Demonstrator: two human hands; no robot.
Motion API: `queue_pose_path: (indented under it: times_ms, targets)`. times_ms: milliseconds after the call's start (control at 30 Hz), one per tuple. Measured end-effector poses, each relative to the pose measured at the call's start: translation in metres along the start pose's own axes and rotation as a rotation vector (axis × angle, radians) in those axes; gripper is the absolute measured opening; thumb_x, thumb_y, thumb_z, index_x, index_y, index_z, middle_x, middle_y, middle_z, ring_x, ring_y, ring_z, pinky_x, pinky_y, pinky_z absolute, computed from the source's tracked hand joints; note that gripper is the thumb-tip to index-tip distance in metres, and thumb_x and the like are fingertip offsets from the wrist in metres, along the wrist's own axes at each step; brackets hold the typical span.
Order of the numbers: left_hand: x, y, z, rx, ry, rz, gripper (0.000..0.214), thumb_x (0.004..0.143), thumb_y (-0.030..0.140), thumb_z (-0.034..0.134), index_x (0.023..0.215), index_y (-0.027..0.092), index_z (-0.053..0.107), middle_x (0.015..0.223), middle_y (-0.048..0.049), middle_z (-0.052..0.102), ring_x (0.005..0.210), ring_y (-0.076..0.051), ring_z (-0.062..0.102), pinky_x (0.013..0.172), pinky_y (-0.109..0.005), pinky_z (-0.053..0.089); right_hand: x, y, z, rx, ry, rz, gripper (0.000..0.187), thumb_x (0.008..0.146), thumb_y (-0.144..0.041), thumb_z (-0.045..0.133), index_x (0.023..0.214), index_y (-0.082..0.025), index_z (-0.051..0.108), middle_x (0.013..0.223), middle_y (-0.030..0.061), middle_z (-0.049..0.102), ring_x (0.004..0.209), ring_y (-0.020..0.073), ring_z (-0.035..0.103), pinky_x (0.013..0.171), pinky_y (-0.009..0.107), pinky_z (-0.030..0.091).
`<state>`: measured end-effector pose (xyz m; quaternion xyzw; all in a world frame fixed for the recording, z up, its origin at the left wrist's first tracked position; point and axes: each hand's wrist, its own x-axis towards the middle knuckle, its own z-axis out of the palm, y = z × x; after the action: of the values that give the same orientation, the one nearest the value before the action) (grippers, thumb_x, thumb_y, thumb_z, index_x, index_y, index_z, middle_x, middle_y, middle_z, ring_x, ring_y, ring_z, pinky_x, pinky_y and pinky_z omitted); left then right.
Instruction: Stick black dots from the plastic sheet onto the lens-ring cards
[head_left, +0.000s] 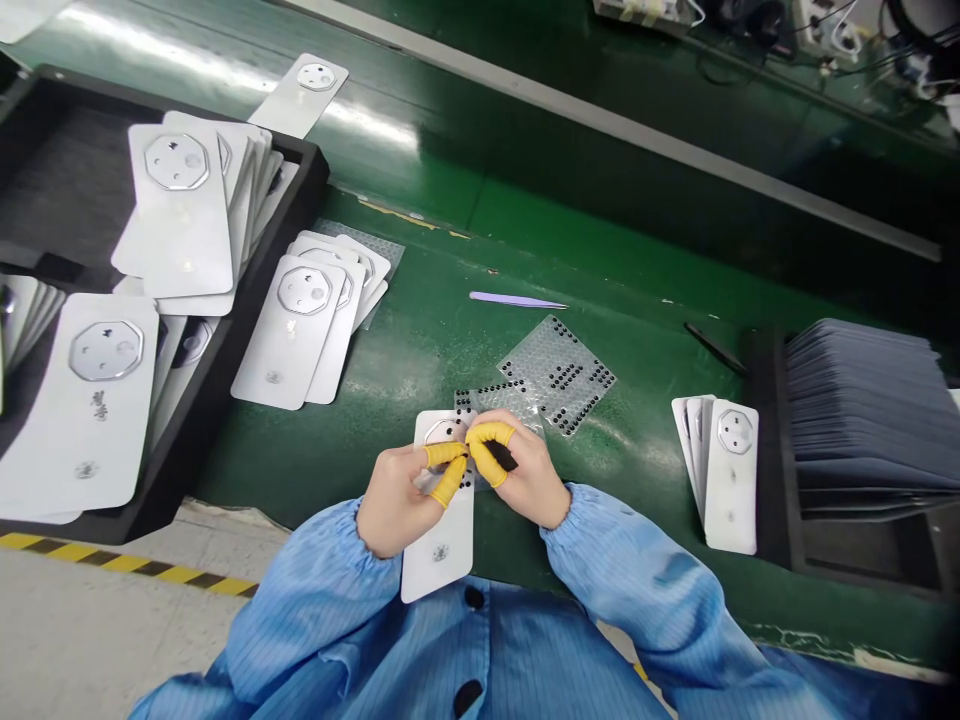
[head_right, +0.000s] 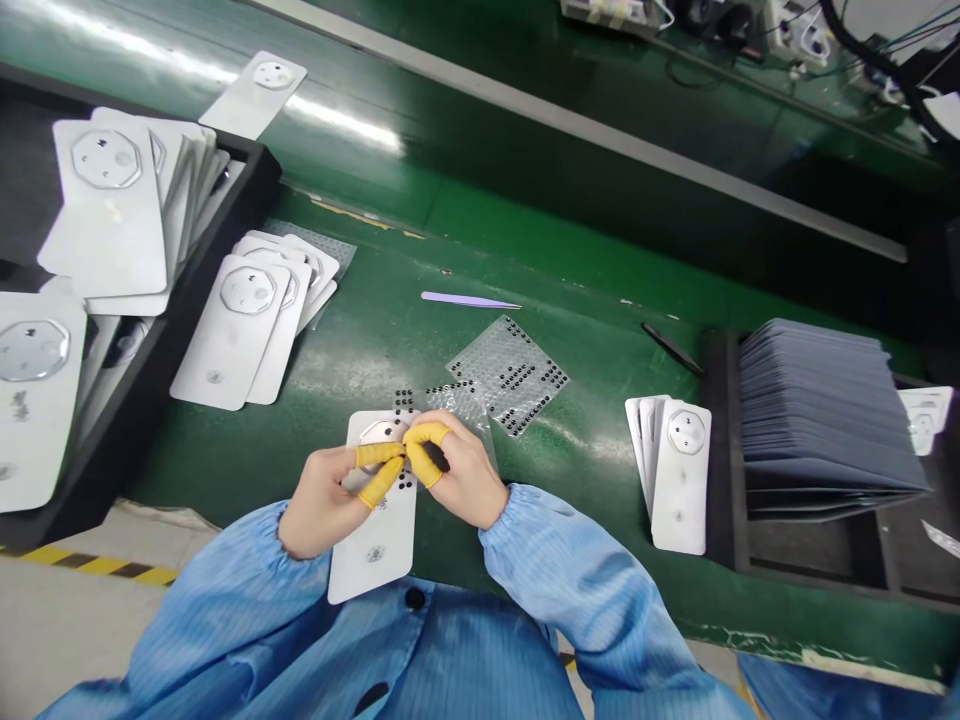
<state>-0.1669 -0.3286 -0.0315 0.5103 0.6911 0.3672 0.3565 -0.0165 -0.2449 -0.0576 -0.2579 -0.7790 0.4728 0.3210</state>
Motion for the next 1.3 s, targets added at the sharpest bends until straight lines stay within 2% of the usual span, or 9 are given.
queue_pose_path:
  times_ms: [167, 267, 367, 467, 567, 700, 800, 933, 1300]
  targets:
    - [0.003, -0.001, -0.010, -0.035, -0.066, -0.055, 0.018, 0.078, 0.024, 0.062, 0.083, 0.015, 0.077, 0.077, -0.0085, 0.078, 0.068, -0.023, 0.072, 0.066, -0.031, 0.058, 0.000, 0.002, -0.002, -0.028, 0.127, 0.058, 0.009, 0.092, -0.019, 0.050, 0.092, -0.018, 0.059, 0.094, 0.0063, 0.062, 0.088, 0.0135, 0.061, 0.077, 0.028, 0.053]
    - [-0.004, -0.005, -0.028, -0.165, -0.093, -0.137, 0.033, 0.082, 0.029, 0.062, 0.109, 0.012, 0.071, 0.098, -0.0124, 0.076, 0.083, -0.026, 0.073, 0.071, -0.031, 0.059, -0.002, 0.003, -0.003, -0.056, 0.155, 0.029, 0.009, 0.091, -0.018, 0.053, 0.095, -0.019, 0.061, 0.097, 0.0064, 0.063, 0.091, 0.0145, 0.061, 0.082, 0.030, 0.052]
    - [-0.018, 0.001, -0.044, -0.362, 0.037, -0.254, 0.076, 0.082, 0.027, 0.065, 0.149, 0.019, 0.029, 0.104, -0.0107, 0.074, 0.078, -0.022, 0.072, 0.066, -0.028, 0.060, 0.000, 0.003, -0.005, -0.081, 0.219, 0.026, 0.010, 0.089, -0.015, 0.055, 0.094, -0.019, 0.062, 0.098, 0.0066, 0.064, 0.092, 0.0152, 0.062, 0.083, 0.031, 0.052]
    - [-0.026, 0.018, -0.046, -0.513, 0.151, -0.297, 0.100, 0.084, 0.026, 0.063, 0.152, 0.029, -0.011, 0.083, -0.0023, 0.075, 0.058, -0.017, 0.068, 0.053, -0.024, 0.058, 0.005, -0.007, -0.011, -0.060, 0.288, 0.079, 0.009, 0.089, -0.014, 0.056, 0.089, -0.020, 0.063, 0.094, 0.0058, 0.064, 0.089, 0.0154, 0.062, 0.076, 0.030, 0.053]
    - [-0.024, 0.035, -0.033, -0.534, 0.068, -0.252, 0.079, 0.085, 0.027, 0.063, 0.150, 0.023, 0.019, 0.072, -0.0013, 0.073, 0.055, -0.017, 0.068, 0.050, -0.022, 0.056, 0.006, -0.030, -0.019, -0.142, 0.343, -0.016, 0.011, 0.087, -0.013, 0.058, 0.092, -0.022, 0.064, 0.093, 0.0049, 0.066, 0.085, 0.0159, 0.064, 0.073, 0.031, 0.054]
    - [-0.018, 0.050, -0.013, -0.425, -0.028, -0.123, 0.041, 0.080, 0.022, 0.067, 0.120, 0.019, 0.061, 0.073, -0.0020, 0.075, 0.055, -0.016, 0.068, 0.049, -0.021, 0.057, 0.000, -0.059, -0.027, -0.335, 0.246, -0.186, 0.032, 0.089, -0.014, 0.054, 0.118, -0.027, 0.058, 0.098, 0.0044, 0.070, 0.085, 0.0182, 0.066, 0.075, 0.034, 0.056]
    - [-0.018, 0.058, -0.007, -0.325, 0.026, -0.069, 0.033, 0.074, 0.017, 0.069, 0.108, 0.020, 0.068, 0.072, -0.0006, 0.076, 0.057, -0.018, 0.070, 0.050, -0.022, 0.057, -0.006, -0.069, -0.032, -0.384, 0.164, -0.229, 0.042, 0.091, -0.015, 0.048, 0.131, -0.027, 0.049, 0.105, 0.0051, 0.071, 0.091, 0.0201, 0.067, 0.082, 0.038, 0.055]
    - [-0.021, 0.062, -0.006, -0.265, 0.062, -0.033, 0.016, 0.068, 0.015, 0.071, 0.083, 0.020, 0.070, 0.065, 0.0006, 0.073, 0.050, -0.017, 0.067, 0.044, -0.020, 0.053, -0.014, -0.068, -0.035, -0.563, 0.133, -0.351, 0.038, 0.088, -0.011, 0.050, 0.124, -0.019, 0.057, 0.118, 0.0117, 0.067, 0.114, 0.0259, 0.060, 0.102, 0.047, 0.045]
    - [-0.019, 0.061, -0.007, -0.203, 0.008, 0.000, 0.020, 0.068, 0.008, 0.065, 0.083, 0.021, 0.071, 0.065, 0.0011, 0.073, 0.051, -0.014, 0.066, 0.050, -0.020, 0.053, -0.014, -0.071, -0.042, -0.728, 0.015, -0.331, 0.035, 0.093, -0.030, 0.043, 0.122, -0.016, 0.056, 0.130, 0.0172, 0.059, 0.127, 0.0297, 0.050, 0.108, 0.054, 0.038]
